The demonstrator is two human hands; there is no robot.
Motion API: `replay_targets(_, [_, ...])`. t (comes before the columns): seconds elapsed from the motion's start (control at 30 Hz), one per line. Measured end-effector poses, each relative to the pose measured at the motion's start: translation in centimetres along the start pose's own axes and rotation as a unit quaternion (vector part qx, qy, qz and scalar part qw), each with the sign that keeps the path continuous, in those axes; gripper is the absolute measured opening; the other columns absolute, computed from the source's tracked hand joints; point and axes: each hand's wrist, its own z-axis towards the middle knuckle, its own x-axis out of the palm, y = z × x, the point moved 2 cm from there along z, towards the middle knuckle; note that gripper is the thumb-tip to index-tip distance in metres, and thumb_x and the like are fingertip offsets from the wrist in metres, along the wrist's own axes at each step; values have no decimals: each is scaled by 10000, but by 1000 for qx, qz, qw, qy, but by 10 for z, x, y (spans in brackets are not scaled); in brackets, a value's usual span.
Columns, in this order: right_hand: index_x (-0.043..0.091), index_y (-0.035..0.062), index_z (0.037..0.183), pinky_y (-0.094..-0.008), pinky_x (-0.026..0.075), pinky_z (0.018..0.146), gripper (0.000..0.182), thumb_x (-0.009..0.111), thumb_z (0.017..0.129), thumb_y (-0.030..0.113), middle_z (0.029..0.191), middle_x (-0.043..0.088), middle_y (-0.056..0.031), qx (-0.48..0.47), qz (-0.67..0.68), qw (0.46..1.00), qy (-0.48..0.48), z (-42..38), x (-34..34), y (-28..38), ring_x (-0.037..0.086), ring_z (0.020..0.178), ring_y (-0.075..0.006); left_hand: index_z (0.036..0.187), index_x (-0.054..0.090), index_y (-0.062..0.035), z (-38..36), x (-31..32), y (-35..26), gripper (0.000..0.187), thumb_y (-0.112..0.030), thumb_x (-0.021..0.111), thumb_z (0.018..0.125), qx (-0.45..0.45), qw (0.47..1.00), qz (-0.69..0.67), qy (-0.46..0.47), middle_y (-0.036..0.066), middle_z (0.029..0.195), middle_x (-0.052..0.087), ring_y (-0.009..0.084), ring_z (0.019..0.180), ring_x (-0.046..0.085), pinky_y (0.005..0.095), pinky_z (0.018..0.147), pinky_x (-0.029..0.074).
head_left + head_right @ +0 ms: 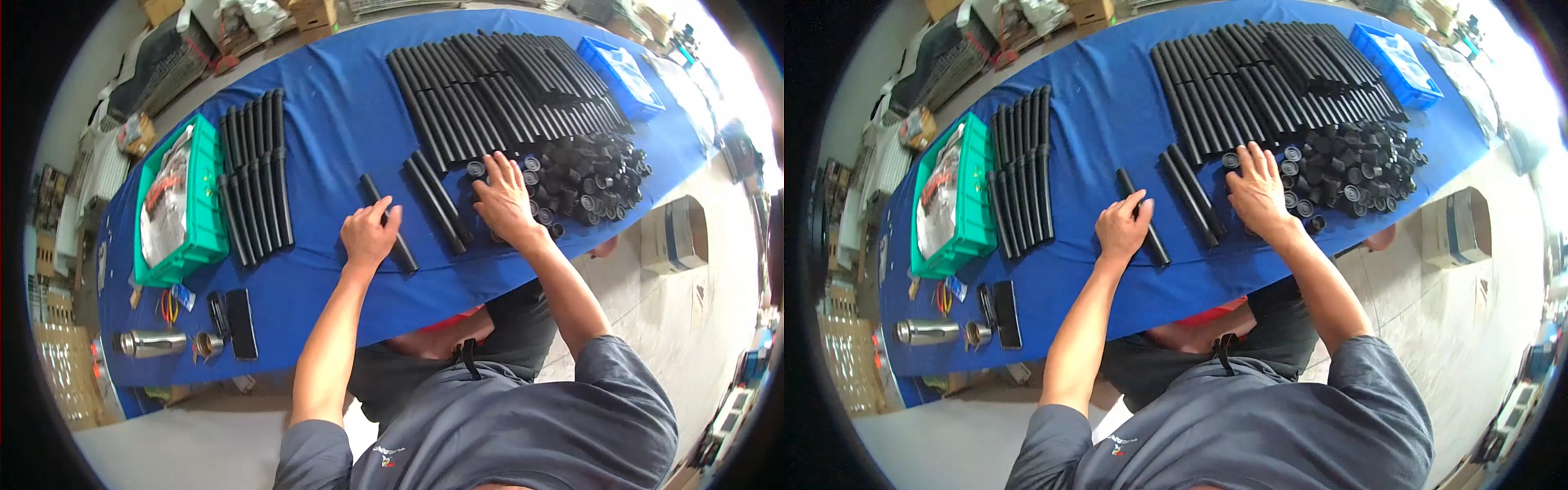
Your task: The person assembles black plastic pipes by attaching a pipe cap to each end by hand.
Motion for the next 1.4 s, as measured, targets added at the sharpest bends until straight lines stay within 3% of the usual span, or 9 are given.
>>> replay_targets(0.1, [670,21,1133,-549,233,1248,368,782,808,153,1513,450,-244,-22,1,999,-34,-3,-7,4,317,1489,-414,1086,755,-107,0,-6,-6,326,-340,745,858,0,1000,23,12,128,834,753,323,774,722,447,722,550])
replay_targets(0.2, [637,9,1171,-515,406,1123,428,786,788,127,1455,491,-239,-15,88,990,-111,-10,-45,23,464,1362,-422,1103,717,-109,-1,-1,-1,347,-328,742,835,-15,999,27,12,114,846,757,303,801,719,444,731,535])
replay_targets(0.27, [616,4,1182,-457,555,876,410,754,806,93,1198,619,-184,-86,194,968,-135,-16,-57,46,652,1012,-374,1099,743,-106,0,-2,1,316,-274,719,832,-63,997,9,40,109,845,757,307,806,716,455,743,544])
replay_targets(0.4, [596,14,1228,-430,578,763,423,729,841,122,1016,597,-153,-63,238,969,-29,-35,-43,92,673,918,-343,1090,786,-128,0,3,11,295,-236,716,824,-53,998,-8,-21,128,854,757,325,810,720,444,750,569])
replay_targets(0.53, [589,-11,1263,-421,576,732,475,746,841,141,1047,607,-158,-44,271,961,-36,-78,-46,100,668,911,-338,1097,794,-136,-3,3,12,297,-237,715,829,-44,999,5,-15,118,905,769,314,812,722,435,757,574])
replay_targets(0.7, [644,-33,1209,-425,504,932,455,758,833,196,1056,629,-166,-104,190,974,65,-104,-38,77,606,1002,-346,1085,784,-128,-3,3,12,296,-241,703,823,-60,997,-30,-33,103,796,737,317,757,700,458,724,560])
replay_targets(1.07, [639,-65,1232,-425,515,882,454,731,864,184,1007,613,-166,-92,242,965,43,-73,-10,77,598,961,-340,1084,778,-130,-2,0,11,289,-238,709,826,-80,997,-21,-1,96,839,757,309,772,705,454,739,563])
replay_targets(1.1, [643,-62,1224,-426,516,881,444,730,866,186,999,613,-165,-97,239,965,42,-69,-7,77,598,959,-341,1095,780,-155,-2,0,11,292,-256,728,826,-61,998,-18,-30,103,758,713,294,703,686,426,675,556])
replay_targets(1.4, [662,-39,1190,-432,513,898,398,714,897,224,975,612,-169,-107,255,961,10,-11,17,69,603,975,-346,1085,768,-121,-2,2,12,293,-250,701,830,-66,997,-34,-29,101,820,746,315,785,708,455,754,556])
